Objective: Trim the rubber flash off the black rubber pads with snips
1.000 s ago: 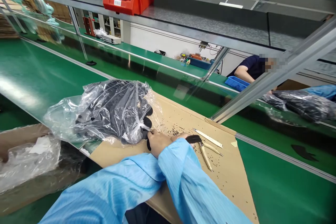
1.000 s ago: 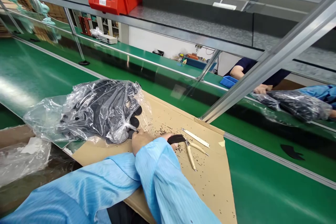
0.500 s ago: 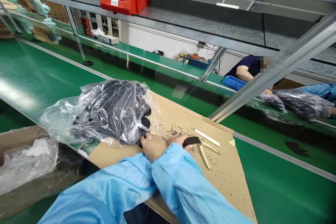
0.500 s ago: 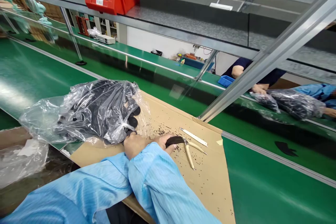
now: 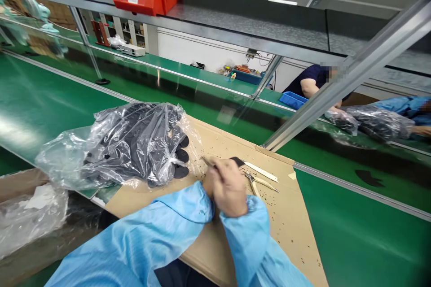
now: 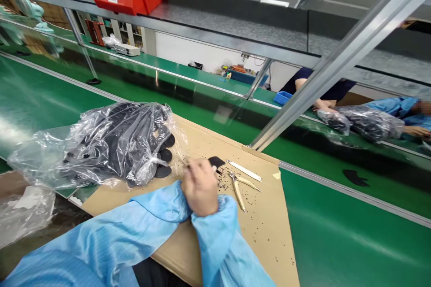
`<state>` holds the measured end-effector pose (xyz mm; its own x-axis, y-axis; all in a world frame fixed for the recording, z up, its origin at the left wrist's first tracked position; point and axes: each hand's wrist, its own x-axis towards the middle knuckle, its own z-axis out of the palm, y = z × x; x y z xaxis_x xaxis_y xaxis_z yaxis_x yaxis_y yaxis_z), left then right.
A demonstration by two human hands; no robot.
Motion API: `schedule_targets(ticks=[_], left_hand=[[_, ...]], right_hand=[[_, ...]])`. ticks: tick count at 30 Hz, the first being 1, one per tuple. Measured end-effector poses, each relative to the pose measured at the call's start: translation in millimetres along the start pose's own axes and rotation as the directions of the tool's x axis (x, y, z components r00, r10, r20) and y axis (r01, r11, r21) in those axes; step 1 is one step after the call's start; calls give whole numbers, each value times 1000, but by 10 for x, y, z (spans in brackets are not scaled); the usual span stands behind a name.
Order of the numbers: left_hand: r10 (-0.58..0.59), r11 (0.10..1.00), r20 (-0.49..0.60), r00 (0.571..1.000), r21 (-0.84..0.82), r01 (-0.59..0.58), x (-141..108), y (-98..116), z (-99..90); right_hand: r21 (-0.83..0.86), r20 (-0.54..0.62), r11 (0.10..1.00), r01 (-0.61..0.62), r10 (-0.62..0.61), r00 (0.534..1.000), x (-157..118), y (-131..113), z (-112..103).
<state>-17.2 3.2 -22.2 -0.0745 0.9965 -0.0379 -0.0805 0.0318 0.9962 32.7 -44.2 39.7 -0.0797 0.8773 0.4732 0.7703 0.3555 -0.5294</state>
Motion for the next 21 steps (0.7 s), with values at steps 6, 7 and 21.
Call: schedule_targets(ticks=[6,7,21], left_hand=[[-56,884,310,949,-426,192,11,30,129],[-74,861,330,941,-454,227,3,26,134],[-30,855,235,971,-498,147,-32,7,157]], right_hand=[[649,-377,731,-209,549,746,-105,879,-41],[703,-337,676,-223,592,732,-103,943,-11],[576,-224,736,-355,560,797,-173,951,97]])
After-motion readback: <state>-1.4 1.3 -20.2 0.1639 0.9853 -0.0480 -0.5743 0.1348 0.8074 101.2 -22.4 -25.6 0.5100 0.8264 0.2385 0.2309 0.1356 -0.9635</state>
